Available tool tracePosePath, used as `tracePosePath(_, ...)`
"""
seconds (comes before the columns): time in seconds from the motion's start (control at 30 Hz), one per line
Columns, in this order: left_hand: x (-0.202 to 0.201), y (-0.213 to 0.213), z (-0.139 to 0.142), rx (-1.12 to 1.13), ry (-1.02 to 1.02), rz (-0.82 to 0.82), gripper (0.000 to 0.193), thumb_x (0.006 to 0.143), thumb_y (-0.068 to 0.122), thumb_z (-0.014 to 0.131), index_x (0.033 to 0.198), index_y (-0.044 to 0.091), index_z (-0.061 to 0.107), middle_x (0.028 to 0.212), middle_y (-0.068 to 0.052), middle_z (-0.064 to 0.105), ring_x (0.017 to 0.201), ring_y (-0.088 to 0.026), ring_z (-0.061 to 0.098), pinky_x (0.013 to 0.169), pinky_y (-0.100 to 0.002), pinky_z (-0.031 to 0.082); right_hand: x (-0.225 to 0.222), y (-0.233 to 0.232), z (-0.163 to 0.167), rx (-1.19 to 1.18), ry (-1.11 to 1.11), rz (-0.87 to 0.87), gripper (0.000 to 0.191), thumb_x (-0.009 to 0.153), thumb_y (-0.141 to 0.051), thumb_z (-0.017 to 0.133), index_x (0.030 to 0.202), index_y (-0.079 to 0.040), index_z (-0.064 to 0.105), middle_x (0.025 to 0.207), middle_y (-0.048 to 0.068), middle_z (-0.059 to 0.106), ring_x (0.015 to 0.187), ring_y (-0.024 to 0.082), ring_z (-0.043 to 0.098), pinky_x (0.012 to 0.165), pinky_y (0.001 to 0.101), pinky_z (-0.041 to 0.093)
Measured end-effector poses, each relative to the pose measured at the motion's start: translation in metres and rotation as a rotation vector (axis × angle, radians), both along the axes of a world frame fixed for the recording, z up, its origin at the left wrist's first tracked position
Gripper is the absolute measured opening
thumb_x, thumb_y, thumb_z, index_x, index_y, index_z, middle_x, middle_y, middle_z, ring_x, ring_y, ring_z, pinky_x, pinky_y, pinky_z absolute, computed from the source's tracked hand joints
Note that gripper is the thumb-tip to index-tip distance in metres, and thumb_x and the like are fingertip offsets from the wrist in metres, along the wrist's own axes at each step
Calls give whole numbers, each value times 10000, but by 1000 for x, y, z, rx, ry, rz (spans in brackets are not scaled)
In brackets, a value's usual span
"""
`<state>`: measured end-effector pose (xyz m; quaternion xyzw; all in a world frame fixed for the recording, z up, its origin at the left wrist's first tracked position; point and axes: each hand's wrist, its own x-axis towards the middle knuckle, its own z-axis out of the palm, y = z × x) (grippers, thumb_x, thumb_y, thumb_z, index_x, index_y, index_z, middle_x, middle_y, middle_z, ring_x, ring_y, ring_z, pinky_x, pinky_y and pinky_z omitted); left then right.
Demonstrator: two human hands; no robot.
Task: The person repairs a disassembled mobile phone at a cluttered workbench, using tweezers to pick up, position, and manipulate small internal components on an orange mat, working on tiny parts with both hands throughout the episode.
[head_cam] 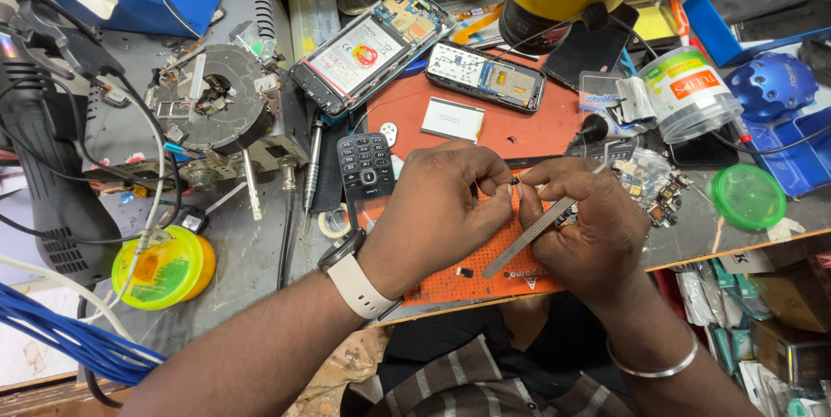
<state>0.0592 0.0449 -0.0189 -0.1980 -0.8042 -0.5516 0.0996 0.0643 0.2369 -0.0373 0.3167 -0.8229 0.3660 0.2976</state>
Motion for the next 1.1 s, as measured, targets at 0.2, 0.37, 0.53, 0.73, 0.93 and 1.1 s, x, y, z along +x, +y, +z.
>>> tracePosePath(0.2, 1, 0, -1, 26, -19, -19, 172, 833, 188, 737, 890, 26, 732, 769, -66, 693, 660, -172, 676, 601, -305, 536, 1, 2, 1, 12, 18, -22, 296, 896, 7, 797, 987, -52, 521, 983, 146, 726, 872, 215, 742, 728, 310, 595)
tracePosePath(0.37, -5, 1, -5, 156, -304, -66, 207, 900, 225, 739, 920, 21, 767, 644, 22, 621, 559, -32, 497, 484, -226, 417, 1, 5, 0, -82, -11, 61, 310, 934, 31, 767, 1032, -44, 483, 1028, 176, 720, 931, 217, 748, 747, 297, 616)
tracePosePath(0.53, -6, 0, -10, 327, -410, -186, 190, 928, 182, 728, 940, -6, 751, 637, 61, 579, 562, -1, 463, 477, -200, 380, 5, 9, -5, -190, -116, 103, 350, 942, 31, 761, 1065, -49, 444, 1049, 178, 728, 948, 183, 747, 725, 251, 617)
tracePosePath(0.73, -5, -1, -11, 353, -387, -223, 176, 932, 173, 728, 943, -3, 746, 654, 63, 579, 577, 0, 459, 490, -197, 369, 9, 11, -9, -341, -254, 146, 368, 946, 51, 754, 1100, -59, 439, 1103, 183, 722, 940, 130, 726, 759, 216, 615)
tracePosePath(0.93, -3, -2, -7, 293, -347, -198, 165, 920, 164, 711, 877, 8, 738, 618, 61, 571, 551, 3, 458, 480, -194, 367, 11, 11, -7, -322, -256, 179, 381, 931, 43, 765, 1099, -59, 439, 1081, 174, 719, 946, 140, 733, 753, 213, 628)
tracePosePath(1.1, -7, -2, -7, 294, -439, -183, 167, 906, 168, 715, 856, 11, 743, 591, 67, 564, 522, 7, 432, 450, -202, 341, 20, 15, -4, -371, -340, 177, 275, 1034, -143, 690, 1170, -53, 468, 1114, 147, 713, 1030, 115, 700, 876, 224, 581)
